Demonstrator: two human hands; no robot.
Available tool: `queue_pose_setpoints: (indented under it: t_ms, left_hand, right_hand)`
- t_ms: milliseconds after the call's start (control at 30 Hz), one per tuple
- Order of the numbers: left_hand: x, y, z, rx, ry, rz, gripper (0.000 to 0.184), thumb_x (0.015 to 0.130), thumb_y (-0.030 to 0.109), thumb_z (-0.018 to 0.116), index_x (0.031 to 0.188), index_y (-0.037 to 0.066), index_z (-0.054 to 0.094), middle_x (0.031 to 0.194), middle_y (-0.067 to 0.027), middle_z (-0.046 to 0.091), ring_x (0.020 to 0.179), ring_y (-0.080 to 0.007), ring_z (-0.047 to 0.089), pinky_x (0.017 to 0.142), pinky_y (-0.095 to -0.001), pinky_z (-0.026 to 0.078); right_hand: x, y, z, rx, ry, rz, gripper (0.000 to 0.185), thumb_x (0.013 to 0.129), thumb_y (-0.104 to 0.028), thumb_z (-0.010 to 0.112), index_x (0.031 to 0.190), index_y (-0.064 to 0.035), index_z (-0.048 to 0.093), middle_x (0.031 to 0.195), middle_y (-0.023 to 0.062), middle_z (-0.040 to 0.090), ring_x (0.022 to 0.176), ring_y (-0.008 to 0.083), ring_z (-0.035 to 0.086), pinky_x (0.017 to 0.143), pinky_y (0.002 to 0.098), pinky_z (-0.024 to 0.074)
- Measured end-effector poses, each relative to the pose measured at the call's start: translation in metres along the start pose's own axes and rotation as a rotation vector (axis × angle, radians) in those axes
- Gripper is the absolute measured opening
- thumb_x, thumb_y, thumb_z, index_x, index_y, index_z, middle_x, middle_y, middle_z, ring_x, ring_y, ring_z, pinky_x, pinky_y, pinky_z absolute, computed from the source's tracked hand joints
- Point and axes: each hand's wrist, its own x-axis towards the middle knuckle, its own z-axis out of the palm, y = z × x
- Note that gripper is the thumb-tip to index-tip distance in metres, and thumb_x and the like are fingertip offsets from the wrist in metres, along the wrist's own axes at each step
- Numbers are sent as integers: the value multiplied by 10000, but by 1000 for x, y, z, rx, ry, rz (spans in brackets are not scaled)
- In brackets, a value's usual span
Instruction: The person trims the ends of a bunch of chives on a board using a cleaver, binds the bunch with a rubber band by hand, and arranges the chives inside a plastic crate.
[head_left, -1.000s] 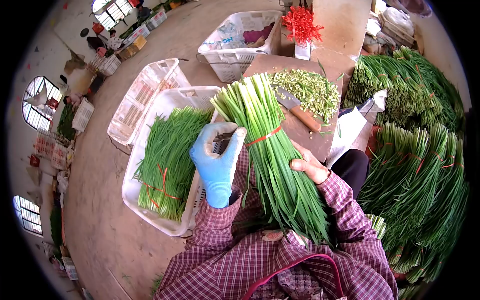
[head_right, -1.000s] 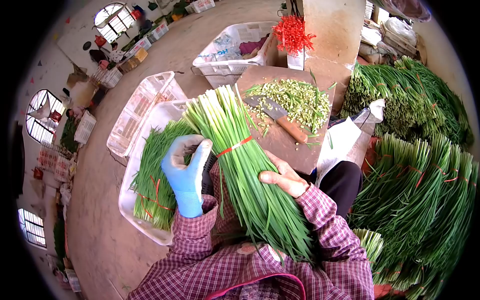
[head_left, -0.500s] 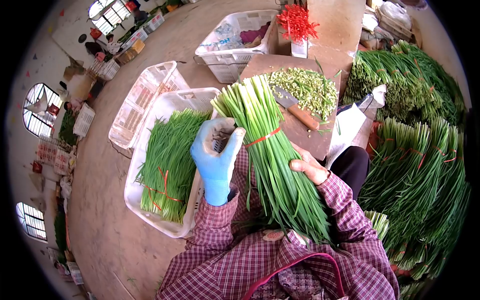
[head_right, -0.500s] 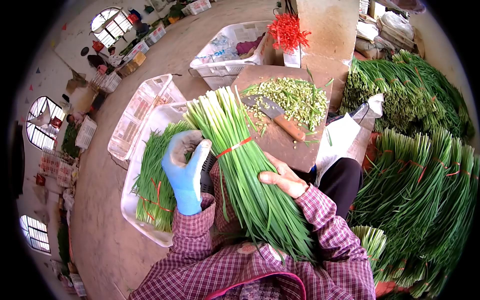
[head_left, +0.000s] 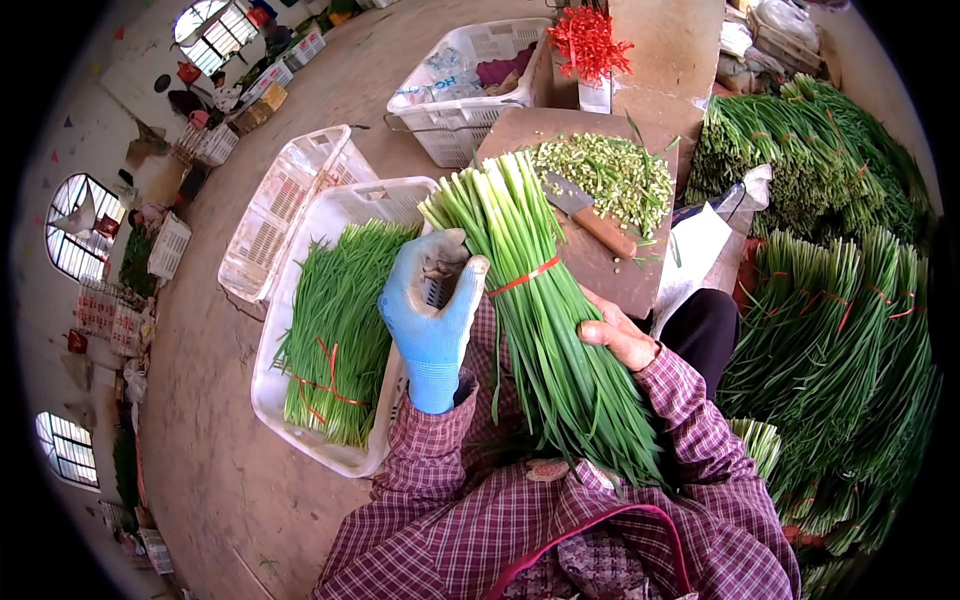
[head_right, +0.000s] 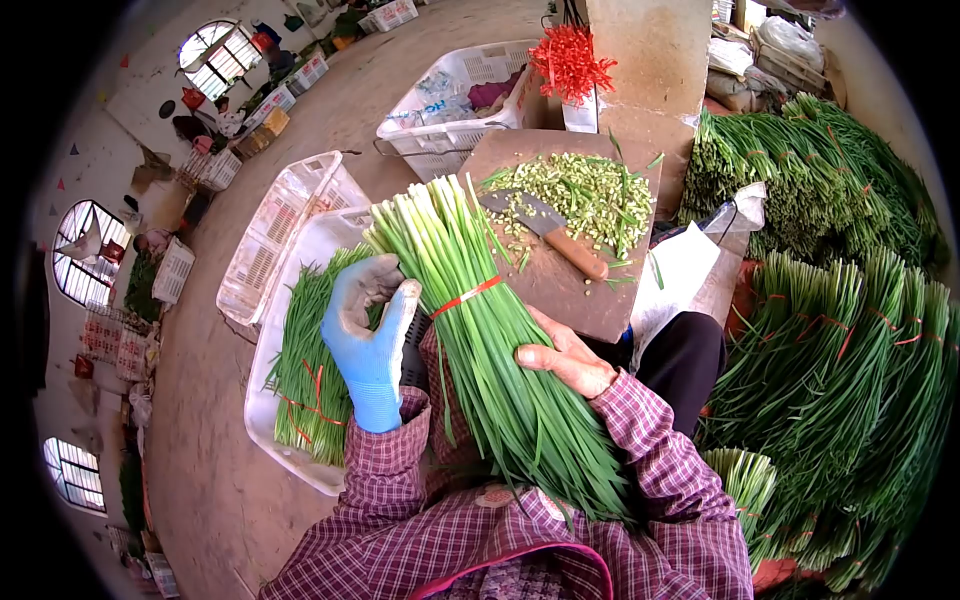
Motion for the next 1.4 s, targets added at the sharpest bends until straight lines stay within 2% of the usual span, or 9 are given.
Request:
queue_pose_setpoints:
  t_ms: [700, 733, 933, 1067, 1167, 1233, 1267, 1333, 1400]
  left_hand:
    - [21, -3, -18, -571, -28, -135, 154, 803, -77, 627, 945, -28, 595, 823, -64, 617, 678, -93, 576, 643, -207, 489]
    - [28, -5, -25, -487, -15, -124, 165, 820, 55, 605, 962, -27, 586, 843, -84, 613, 731, -143, 597, 697, -248, 510]
    - [104, 8, -106, -997, 178, -103, 85, 829, 49, 628, 872, 38, 556, 829, -78, 570, 740, -192, 531, 707, -332, 461]
    - [136, 2, -200, -1259, 62, -36, 121, 836, 43, 646, 852, 25, 527, 814, -66, 535, 732, -183, 499, 705, -329, 437]
    - [137, -31, -250, -976, 222, -4, 118, 838, 61, 649, 903, 7, 565, 827, -64, 563, 775, -183, 536, 734, -325, 460]
    - [100, -33, -205, -181, 257, 241, 198, 873, 114, 622, 1007, -29, 593, 923, -96, 621, 867, -196, 597, 797, -315, 501]
    - [88, -37, -185, 19, 306, 75, 337, 911, 169, 583, 1163, -54, 578, 1077, -154, 643, 1009, -235, 625, 881, -313, 511]
    - [58, -31, -132, 172, 81, 6, 720, 836, 420, 655, 1353, -36, 451, 1295, -234, 542, 1210, -324, 531, 986, -420, 466]
    - [25, -40, -84, -96, -231, -130, 842, 836, 476, 656, 1424, -34, 337, 1397, -259, 438, 1304, -326, 441, 1051, -436, 406]
  right_hand:
    - [-4, -6, 11, 74, -3, 67, 929, 798, -452, 702, 1481, -16, 249, 1394, 126, 456, 1277, 220, 439, 1089, 361, 333]
    - [-4, -5, 10, 75, -1, 67, 929, 798, -452, 702, 1481, -16, 249, 1394, 126, 456, 1277, 220, 439, 1089, 361, 333]
    - [-5, 2, 3, 1, 54, 49, 846, 815, -418, 699, 1449, -14, 311, 1330, 129, 504, 1228, 218, 466, 1061, 361, 361]
    - [-6, 3, -4, 29, 117, 42, 824, 817, -392, 704, 1436, -6, 322, 1321, 120, 511, 1211, 204, 481, 1046, 348, 378]
    - [-5, 0, -11, 46, 192, 42, 865, 802, -392, 722, 1438, 15, 299, 1318, 134, 514, 1197, 207, 499, 1033, 342, 399]
    - [-2, -6, -13, 7, 242, 38, 889, 792, -392, 735, 1440, 21, 290, 1313, 143, 519, 1190, 212, 510, 1029, 344, 406]
    - [1, -9, -13, -35, 282, 37, 913, 782, -393, 749, 1442, 27, 280, 1308, 152, 525, 1183, 217, 520, 1025, 346, 412]
    - [5, -26, -5, -63, 288, 22, 933, 768, -397, 762, 1441, 32, 279, 1300, 154, 533, 1177, 220, 528, 1022, 348, 417]
    - [16, -34, 6, -105, 287, -34, 974, 734, -405, 794, 1432, 43, 284, 1279, 177, 554, 1168, 244, 545, 1013, 354, 428]
